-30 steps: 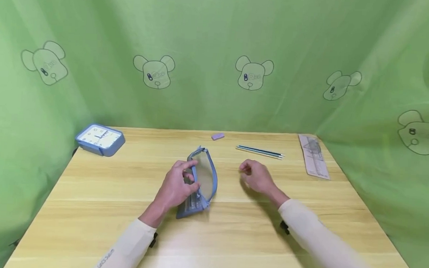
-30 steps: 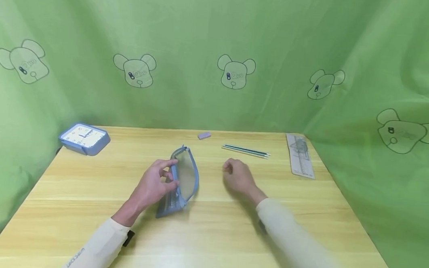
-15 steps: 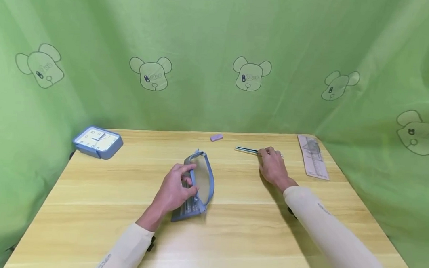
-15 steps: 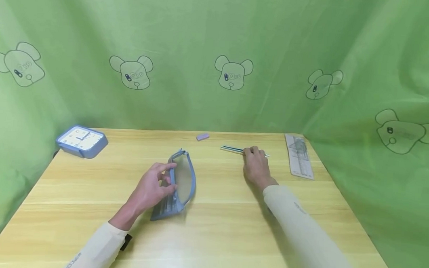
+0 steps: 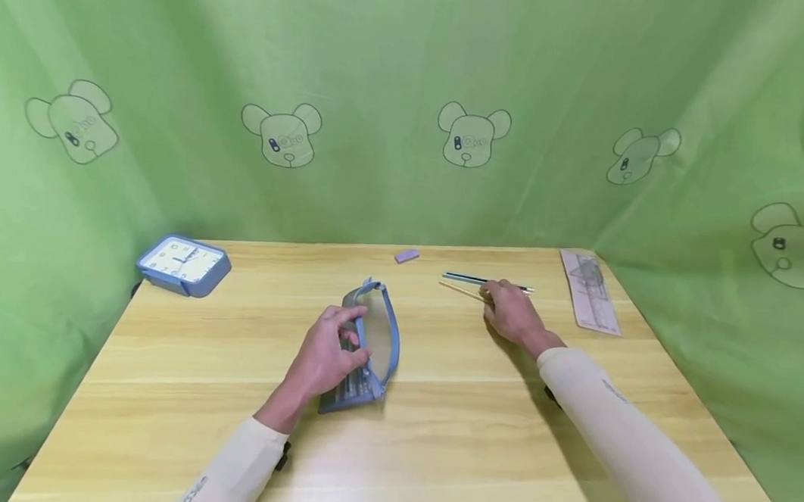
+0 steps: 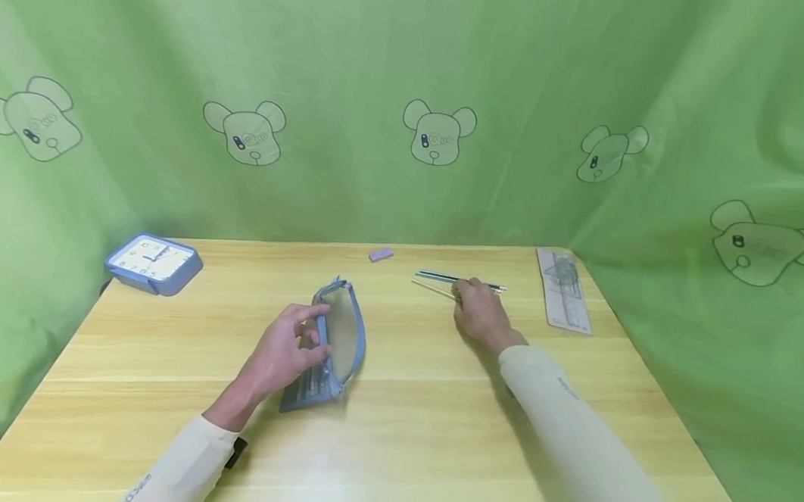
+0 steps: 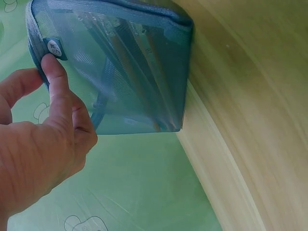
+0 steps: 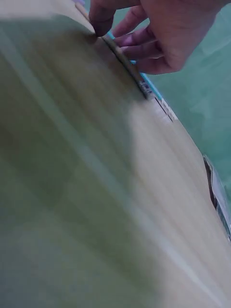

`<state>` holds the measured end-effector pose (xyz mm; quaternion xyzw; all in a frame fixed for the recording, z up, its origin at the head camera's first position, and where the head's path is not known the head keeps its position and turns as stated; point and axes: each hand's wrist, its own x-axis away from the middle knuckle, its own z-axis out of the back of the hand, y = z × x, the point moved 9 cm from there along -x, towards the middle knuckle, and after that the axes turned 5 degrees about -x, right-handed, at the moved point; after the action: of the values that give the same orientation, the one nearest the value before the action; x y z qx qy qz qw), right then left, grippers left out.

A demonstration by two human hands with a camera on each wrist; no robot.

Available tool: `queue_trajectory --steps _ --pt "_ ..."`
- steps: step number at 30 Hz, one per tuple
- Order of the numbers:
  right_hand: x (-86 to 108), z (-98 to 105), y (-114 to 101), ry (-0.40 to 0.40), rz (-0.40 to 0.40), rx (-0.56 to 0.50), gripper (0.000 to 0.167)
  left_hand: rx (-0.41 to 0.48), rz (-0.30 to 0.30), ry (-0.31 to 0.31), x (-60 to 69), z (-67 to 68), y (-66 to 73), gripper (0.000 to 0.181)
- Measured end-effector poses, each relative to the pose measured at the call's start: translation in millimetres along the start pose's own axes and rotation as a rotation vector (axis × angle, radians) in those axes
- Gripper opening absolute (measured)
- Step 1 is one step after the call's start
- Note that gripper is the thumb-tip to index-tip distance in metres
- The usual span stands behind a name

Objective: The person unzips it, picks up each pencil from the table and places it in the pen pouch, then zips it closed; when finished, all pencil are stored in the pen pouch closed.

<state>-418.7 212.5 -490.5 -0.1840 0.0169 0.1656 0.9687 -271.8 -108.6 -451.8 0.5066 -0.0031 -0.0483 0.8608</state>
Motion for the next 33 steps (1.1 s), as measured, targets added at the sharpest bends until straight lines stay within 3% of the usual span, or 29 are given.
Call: queue_trajectory --steps 6,11,16,23,33 --pt "12.5 -5.8 -24.9 -0.073 0.062 -0.101 0.029 -0.016 -0.011 0.001 -0.2 0.4 0.3 0.07" --pt "29.2 -13.7 -44.4 -0.122 0.027 -0.198 0.037 -0.019 -0.011 0.001 0.7 0.9 -0.7 0.069" --pt "40.9 -23.0 -57.1 -0.144 -0.025 -0.292 0.035 -0.015 -0.017 0.002 1.3 1.5 -0.5 0.068" --pt "45.9 -27.2 -65.8 -0.1 -0.045 -0.299 0.027 -0.016 -0.018 0.0 2.2 0.0 -1.4 0.067" --pt "45.9 -25.3 -67.4 -0.087 -0.096 -0.318 0.028 -0.01 -0.023 0.001 0.6 -0.8 2.8 0.068"
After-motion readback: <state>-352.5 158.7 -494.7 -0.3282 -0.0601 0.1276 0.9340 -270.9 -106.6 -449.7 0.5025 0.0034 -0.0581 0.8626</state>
